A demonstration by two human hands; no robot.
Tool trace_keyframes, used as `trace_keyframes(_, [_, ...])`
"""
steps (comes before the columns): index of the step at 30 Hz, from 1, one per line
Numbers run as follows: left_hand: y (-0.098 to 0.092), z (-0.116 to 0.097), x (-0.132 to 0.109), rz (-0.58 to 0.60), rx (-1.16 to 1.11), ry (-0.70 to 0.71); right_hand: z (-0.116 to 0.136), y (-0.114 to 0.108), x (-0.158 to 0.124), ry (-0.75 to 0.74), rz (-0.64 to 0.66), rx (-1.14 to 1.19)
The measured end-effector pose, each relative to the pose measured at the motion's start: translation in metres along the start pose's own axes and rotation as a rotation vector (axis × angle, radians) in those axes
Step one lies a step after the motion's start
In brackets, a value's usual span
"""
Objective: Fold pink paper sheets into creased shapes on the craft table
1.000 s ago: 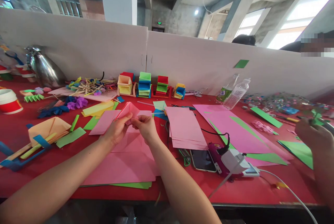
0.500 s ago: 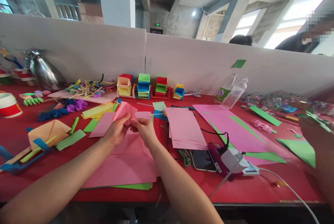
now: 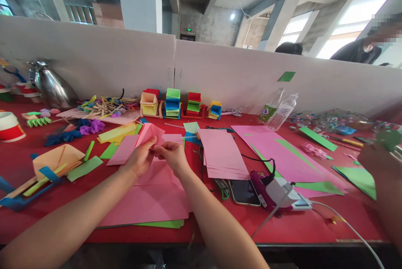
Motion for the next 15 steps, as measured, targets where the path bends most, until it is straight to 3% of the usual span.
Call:
trace_keyframes(8, [-0.0028,0.0107,-0.0014,0.010,0.015,-0.043,-0.0029,0.0005,0.0003,0.013,-0.020,-0.019])
trace_keyframes(15, [-0.0005,0.0054,-0.0027,0.000,0.014,-0.035,-0.0052,0.0016,0.0002,0.040,-0.029,-0.056])
Point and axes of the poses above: each hand's wrist, its own x-axis towards the middle knuckle, its own y-axis out of the palm, z = x × y, the point moved 9 cm from there along x, towards the middle knuckle, and after that the axes turned 15 degrees about y, right-handed, at the moved point
